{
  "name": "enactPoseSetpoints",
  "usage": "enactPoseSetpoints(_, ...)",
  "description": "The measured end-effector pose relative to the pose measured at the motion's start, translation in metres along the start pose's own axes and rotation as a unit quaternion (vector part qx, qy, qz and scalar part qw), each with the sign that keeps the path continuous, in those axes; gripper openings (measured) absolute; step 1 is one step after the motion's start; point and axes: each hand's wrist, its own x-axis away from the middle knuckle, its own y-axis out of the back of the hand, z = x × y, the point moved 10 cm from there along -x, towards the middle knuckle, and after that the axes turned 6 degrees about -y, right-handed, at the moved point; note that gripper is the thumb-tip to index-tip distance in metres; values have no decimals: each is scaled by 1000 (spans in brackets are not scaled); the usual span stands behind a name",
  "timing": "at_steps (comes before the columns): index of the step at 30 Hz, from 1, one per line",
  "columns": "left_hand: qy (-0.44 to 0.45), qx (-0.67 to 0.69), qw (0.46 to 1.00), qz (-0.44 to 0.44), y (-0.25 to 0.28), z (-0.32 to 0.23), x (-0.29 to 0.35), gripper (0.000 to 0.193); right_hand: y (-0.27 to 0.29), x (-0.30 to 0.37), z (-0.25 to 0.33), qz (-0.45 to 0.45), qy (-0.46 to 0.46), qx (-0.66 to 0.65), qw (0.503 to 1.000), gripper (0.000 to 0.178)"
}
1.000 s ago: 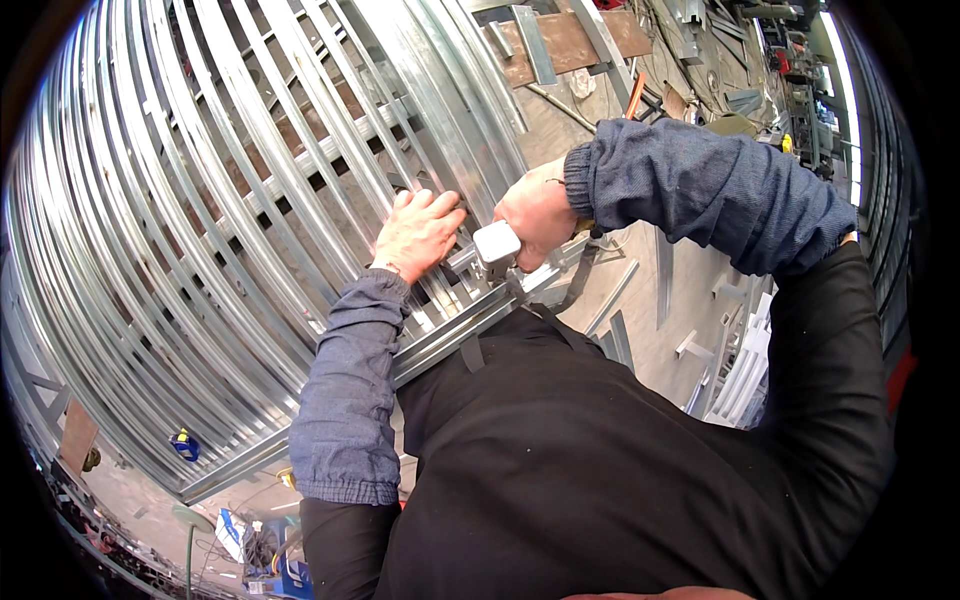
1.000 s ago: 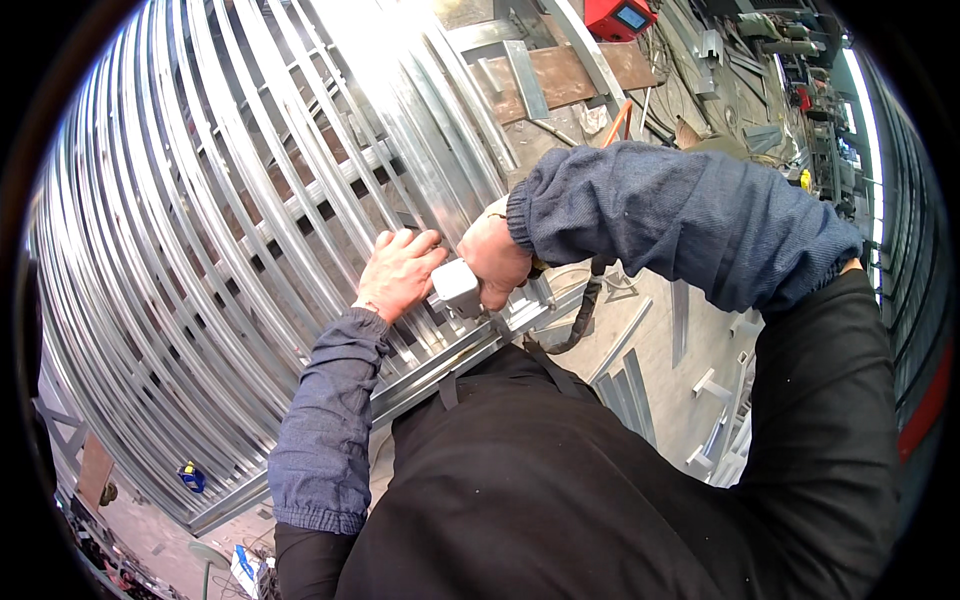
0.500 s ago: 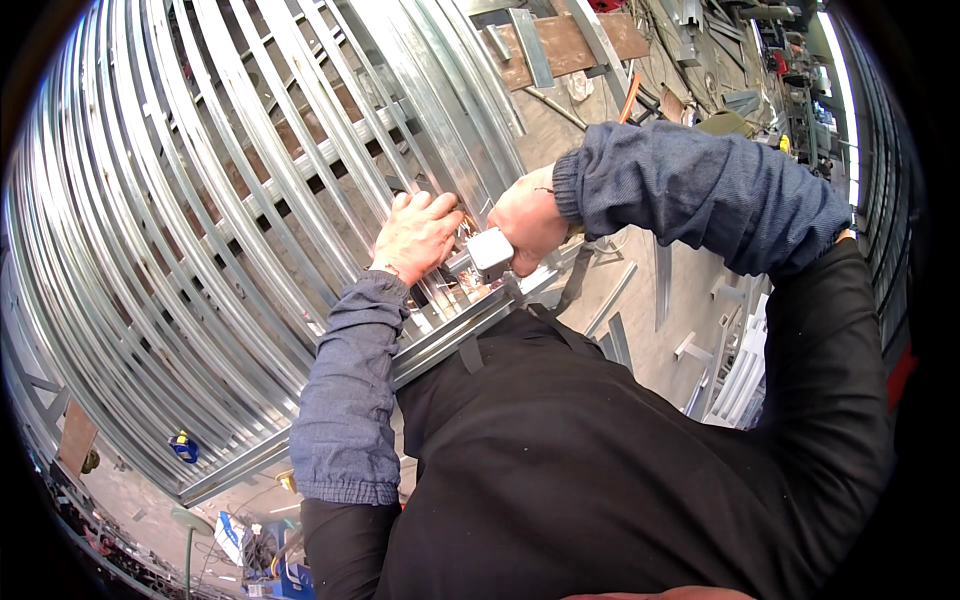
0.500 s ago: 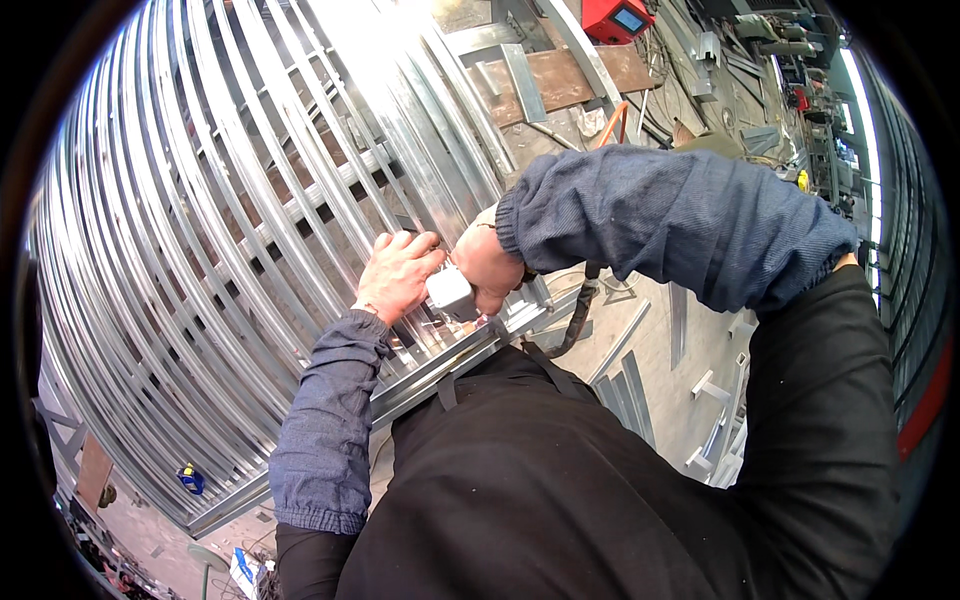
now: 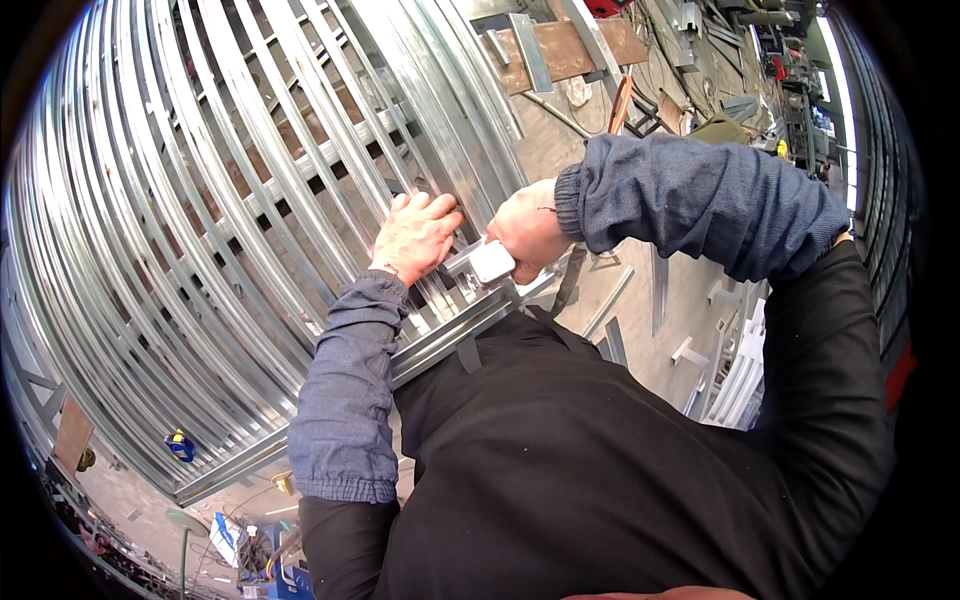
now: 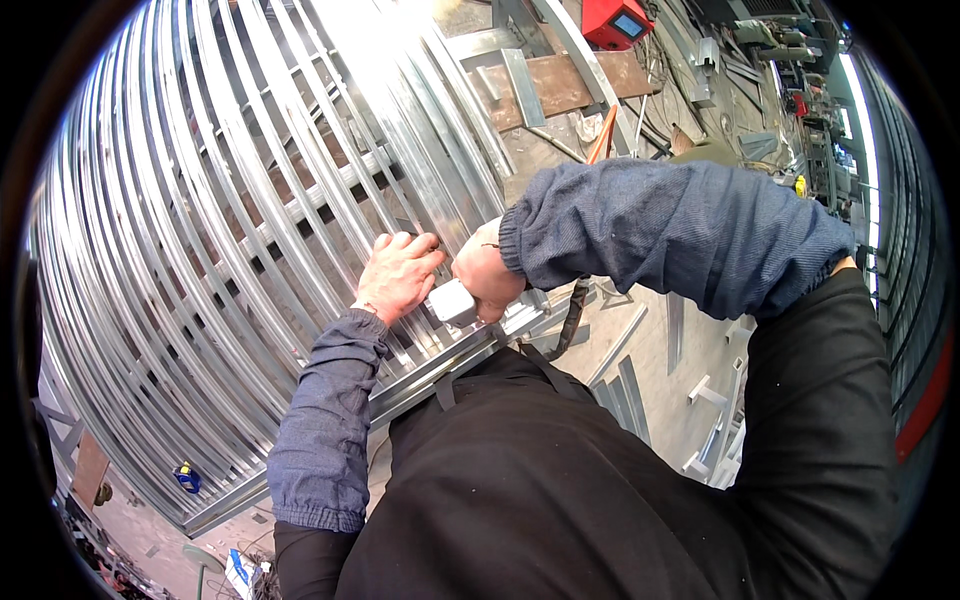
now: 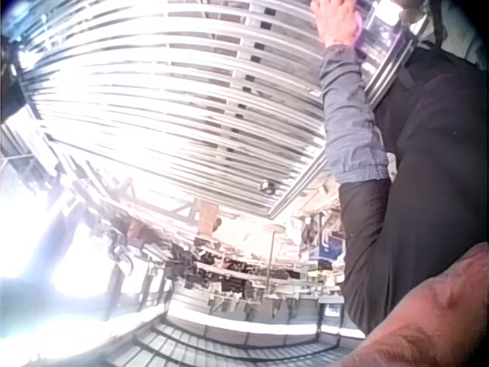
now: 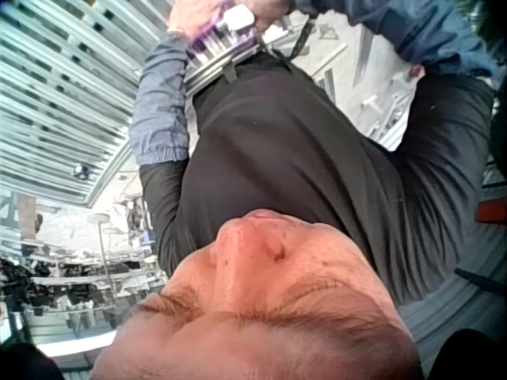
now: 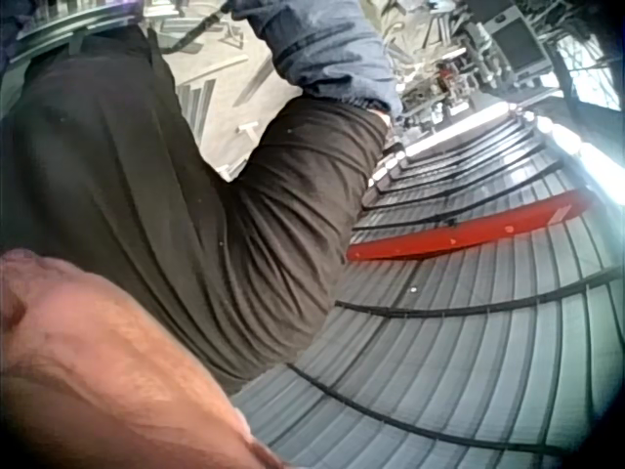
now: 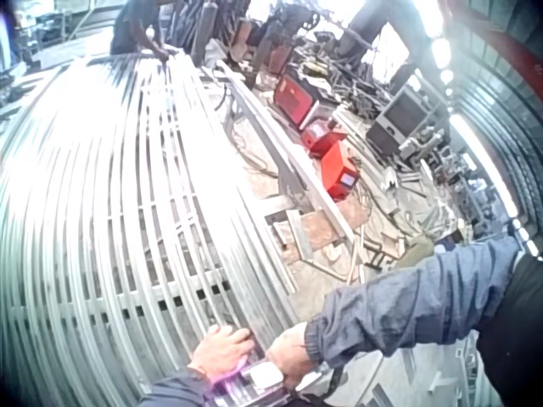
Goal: The person uses a pneumatic rivet gun to fasten metal bars to a large metal frame. They repeatedly position the tool and fire it at multiple points along the frame's edge, then flip the frame to continue working on the opposite side.
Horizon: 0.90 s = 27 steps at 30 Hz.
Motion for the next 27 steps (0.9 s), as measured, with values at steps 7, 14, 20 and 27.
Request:
enactPoseSetpoints(7,-1,8,1000,-1,3,0,0,20,1,4,-3,-7,-9,-7,1000,38)
enactPoseSetpoints(14,2,14,1000,7,3,0,0,20,-7,2,2,-7,-5,18,1000,41)
enactPoseSetpoints(20,3,35,999,1,7,1,2,22,-3,14,0,-2,-6,-26,1000,47)
enactPoseSetpoints(27,4,38,999,6,6,1,2,25,-16,8,-1,-32,-21,29,999,52)
